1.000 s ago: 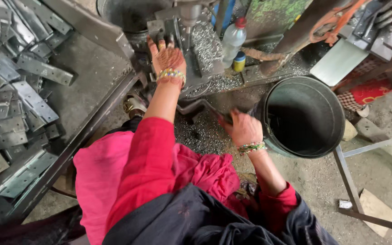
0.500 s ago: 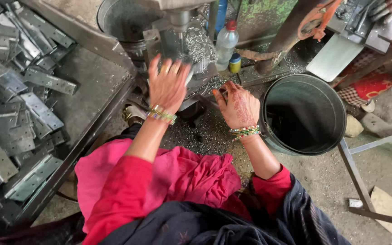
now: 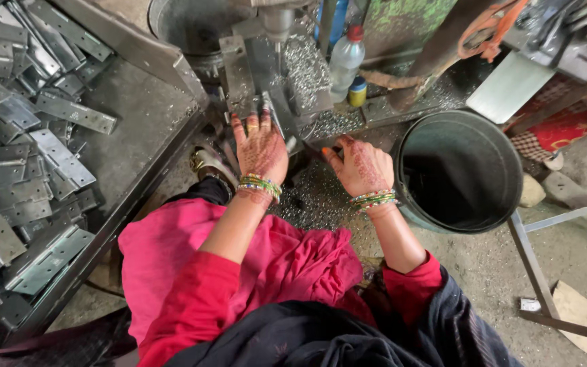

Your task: The person repeatedly picks up metal hinge-like parts from a bin, places them under a drill press, and operates the machine to drill holes. The person then removes the parts and returns them to the bin, repeating this process throughout the clip.

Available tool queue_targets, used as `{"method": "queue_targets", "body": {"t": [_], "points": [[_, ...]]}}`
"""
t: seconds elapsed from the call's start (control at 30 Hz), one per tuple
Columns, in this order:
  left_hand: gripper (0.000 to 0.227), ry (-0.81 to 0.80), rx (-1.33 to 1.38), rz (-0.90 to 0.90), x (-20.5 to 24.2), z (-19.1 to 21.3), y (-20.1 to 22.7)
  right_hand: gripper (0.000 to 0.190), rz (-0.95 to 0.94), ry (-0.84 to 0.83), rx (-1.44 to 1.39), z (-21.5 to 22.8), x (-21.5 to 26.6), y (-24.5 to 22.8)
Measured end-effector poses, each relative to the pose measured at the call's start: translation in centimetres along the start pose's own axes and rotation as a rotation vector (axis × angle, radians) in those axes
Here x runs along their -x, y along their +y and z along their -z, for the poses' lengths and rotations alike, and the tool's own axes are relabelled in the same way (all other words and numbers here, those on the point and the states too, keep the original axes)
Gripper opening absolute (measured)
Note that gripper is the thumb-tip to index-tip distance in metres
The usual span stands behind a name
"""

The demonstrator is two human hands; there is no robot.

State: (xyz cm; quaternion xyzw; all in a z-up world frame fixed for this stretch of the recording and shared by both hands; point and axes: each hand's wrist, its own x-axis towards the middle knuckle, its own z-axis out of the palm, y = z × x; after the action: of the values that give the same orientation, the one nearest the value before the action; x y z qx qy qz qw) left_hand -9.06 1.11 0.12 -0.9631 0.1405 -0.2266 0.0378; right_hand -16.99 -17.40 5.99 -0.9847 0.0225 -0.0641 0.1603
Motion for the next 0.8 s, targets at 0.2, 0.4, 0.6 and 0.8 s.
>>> {"method": "queue_targets", "body": {"t": [0.2, 0.4, 0.6, 0.8], "points": [[0.06, -0.244, 0.206, 0.078, -2.9, -1.1, -0.9, 0.042, 0.04, -0.081, 0.035, 0.1, -0.2, 0.3], [0.053, -0.314, 0.158, 0.13, -5.3, -2.5, -1.1, 0.053, -0.072, -0.244, 0.066, -5.7, 1.2, 4.2], [0.053, -0.229, 0.135, 0.085, -3.4, -0.4, -0.9, 0.056, -0.102, -0.286, 0.066, -15.6, 3.9, 8.6], [0.043, -0.277, 0.051, 0.07, -4.9, 0.2, -0.8, 0.055, 0.032, -0.198, 0.204, -10.8, 2.1, 8.2]]}}
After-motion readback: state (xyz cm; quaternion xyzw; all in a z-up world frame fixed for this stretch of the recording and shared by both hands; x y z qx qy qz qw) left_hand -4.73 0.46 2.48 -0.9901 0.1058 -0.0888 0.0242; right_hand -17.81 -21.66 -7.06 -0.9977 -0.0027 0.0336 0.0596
